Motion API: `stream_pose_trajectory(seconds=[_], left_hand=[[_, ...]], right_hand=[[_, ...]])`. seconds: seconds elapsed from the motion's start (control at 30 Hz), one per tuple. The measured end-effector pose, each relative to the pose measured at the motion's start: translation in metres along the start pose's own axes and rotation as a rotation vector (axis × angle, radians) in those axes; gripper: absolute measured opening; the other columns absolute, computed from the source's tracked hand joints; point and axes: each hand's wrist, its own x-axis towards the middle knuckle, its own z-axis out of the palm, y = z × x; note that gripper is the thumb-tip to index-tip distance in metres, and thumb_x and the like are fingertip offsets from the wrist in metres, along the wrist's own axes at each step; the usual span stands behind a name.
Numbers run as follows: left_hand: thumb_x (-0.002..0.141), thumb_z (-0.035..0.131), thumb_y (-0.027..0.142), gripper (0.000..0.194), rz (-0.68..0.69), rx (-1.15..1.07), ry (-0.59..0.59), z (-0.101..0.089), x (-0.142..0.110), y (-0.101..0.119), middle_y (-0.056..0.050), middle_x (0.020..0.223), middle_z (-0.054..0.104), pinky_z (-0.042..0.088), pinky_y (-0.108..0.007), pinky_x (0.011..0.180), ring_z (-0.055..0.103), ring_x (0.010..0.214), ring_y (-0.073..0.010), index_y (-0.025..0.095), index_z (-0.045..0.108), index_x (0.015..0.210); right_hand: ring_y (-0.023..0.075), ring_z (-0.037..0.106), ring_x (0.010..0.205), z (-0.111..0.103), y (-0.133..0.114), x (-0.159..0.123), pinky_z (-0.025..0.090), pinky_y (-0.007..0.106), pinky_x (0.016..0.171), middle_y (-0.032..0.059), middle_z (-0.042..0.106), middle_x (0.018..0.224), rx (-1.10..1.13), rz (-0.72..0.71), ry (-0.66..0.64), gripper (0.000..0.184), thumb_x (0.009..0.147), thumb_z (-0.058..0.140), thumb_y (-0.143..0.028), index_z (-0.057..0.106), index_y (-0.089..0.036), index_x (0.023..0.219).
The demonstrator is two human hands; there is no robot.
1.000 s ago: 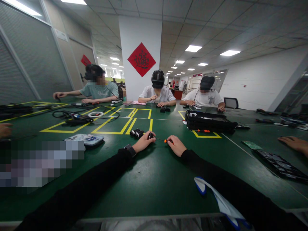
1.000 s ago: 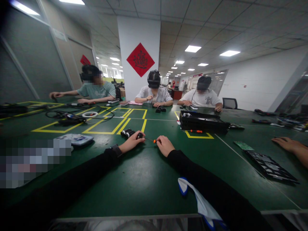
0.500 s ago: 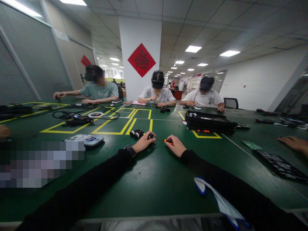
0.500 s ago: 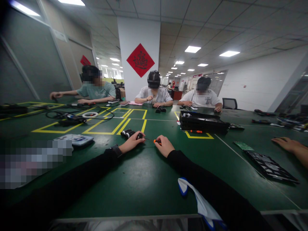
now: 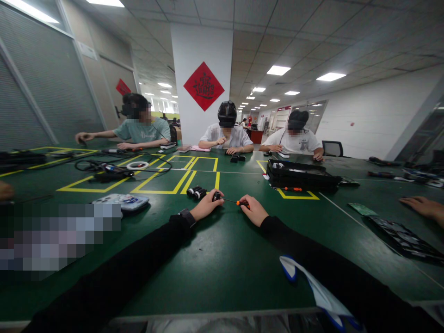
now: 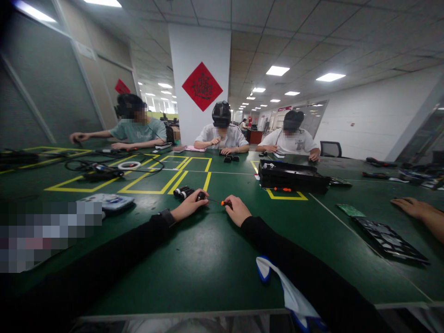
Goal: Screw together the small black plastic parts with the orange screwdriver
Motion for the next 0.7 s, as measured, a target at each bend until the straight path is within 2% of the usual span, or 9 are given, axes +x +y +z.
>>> stream_pose_trajectory(seconds=[0.13,0.33,0.53,0.7], left_hand=[[0.072,0.051,0.035,0.029,-0.001,-0.005,0.003,0.0004,-0.0002,0.0009,0.0,0.077,0.058,0.042,-0.03,0.075,0.056,0.073,-0.0138,0.018,0.049,0.096],[0.073,0.051,0.034,0.029,-0.003,-0.011,0.005,0.0001,-0.0013,0.003,0.001,0.076,0.058,0.042,-0.031,0.076,0.057,0.073,-0.0139,0.018,0.049,0.096],[0.073,0.051,0.035,0.029,0.0,-0.011,-0.002,-0.0001,-0.0011,0.0022,0.001,0.076,0.058,0.042,-0.03,0.074,0.057,0.073,-0.014,0.018,0.049,0.096],[0.072,0.051,0.033,0.028,0.01,0.009,0.011,0.0003,-0.0008,0.0033,0.001,0.073,0.057,0.042,-0.03,0.074,0.056,0.072,-0.0141,0.018,0.049,0.095]], right_hand=[[0.0143,0.048,0.081,-0.0006,-0.0015,-0.0008,0.038,0.027,0.073,0.0033,0.054,0.085,0.01,0.008,-0.004,0.015,0.076,0.05,-0.02,0.052,-0.017,0.09],[0.0147,0.047,0.082,-0.0003,0.0002,0.0017,0.036,0.028,0.076,0.0047,0.055,0.083,-0.029,0.03,-0.017,0.017,0.082,0.04,-0.019,0.057,-0.016,0.083],[0.0138,0.047,0.077,-0.0014,-0.0009,0.0001,0.037,0.027,0.071,0.0025,0.053,0.081,-0.009,0.002,-0.008,0.01,0.077,0.047,-0.019,0.052,-0.016,0.084],[0.0134,0.049,0.076,-0.0003,-0.0006,-0.0013,0.039,0.027,0.071,0.0019,0.053,0.083,0.028,0.018,-0.014,0.018,0.072,0.053,-0.02,0.05,-0.017,0.089]])
